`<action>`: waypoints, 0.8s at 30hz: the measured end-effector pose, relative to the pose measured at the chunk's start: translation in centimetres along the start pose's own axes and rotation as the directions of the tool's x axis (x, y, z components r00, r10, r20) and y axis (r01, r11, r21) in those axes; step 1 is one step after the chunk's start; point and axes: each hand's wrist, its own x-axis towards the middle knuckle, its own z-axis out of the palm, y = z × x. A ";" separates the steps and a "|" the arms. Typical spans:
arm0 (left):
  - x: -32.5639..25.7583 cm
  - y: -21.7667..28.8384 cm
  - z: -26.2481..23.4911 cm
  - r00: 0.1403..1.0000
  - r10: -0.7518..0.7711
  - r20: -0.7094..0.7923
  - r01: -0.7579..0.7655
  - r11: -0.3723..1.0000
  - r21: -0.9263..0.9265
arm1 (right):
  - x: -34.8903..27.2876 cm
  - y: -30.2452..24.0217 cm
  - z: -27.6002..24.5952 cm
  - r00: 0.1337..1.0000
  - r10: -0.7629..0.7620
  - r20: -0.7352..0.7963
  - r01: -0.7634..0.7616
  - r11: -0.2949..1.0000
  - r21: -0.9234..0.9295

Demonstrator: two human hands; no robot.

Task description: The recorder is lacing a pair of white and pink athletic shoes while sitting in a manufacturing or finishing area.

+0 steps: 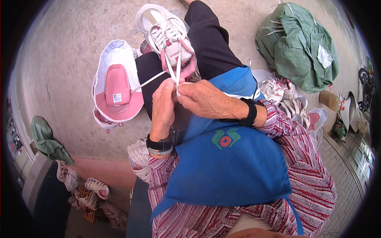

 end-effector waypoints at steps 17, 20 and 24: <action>-2.8 0.8 1.4 0.983 -0.092 0.159 0.096 0.995 -0.019 | 1.3 2.4 -1.6 0.932 0.280 0.228 -0.360 0.661 0.658; -3.4 1.2 0.1 0.982 -0.107 0.155 0.098 0.993 0.062 | 1.2 1.9 -1.1 0.912 0.284 0.296 -0.397 0.421 0.816; -3.9 2.2 -0.6 0.983 -0.103 0.151 0.083 0.987 0.135 | 0.8 1.5 -1.7 0.923 0.225 0.313 -0.382 0.425 0.821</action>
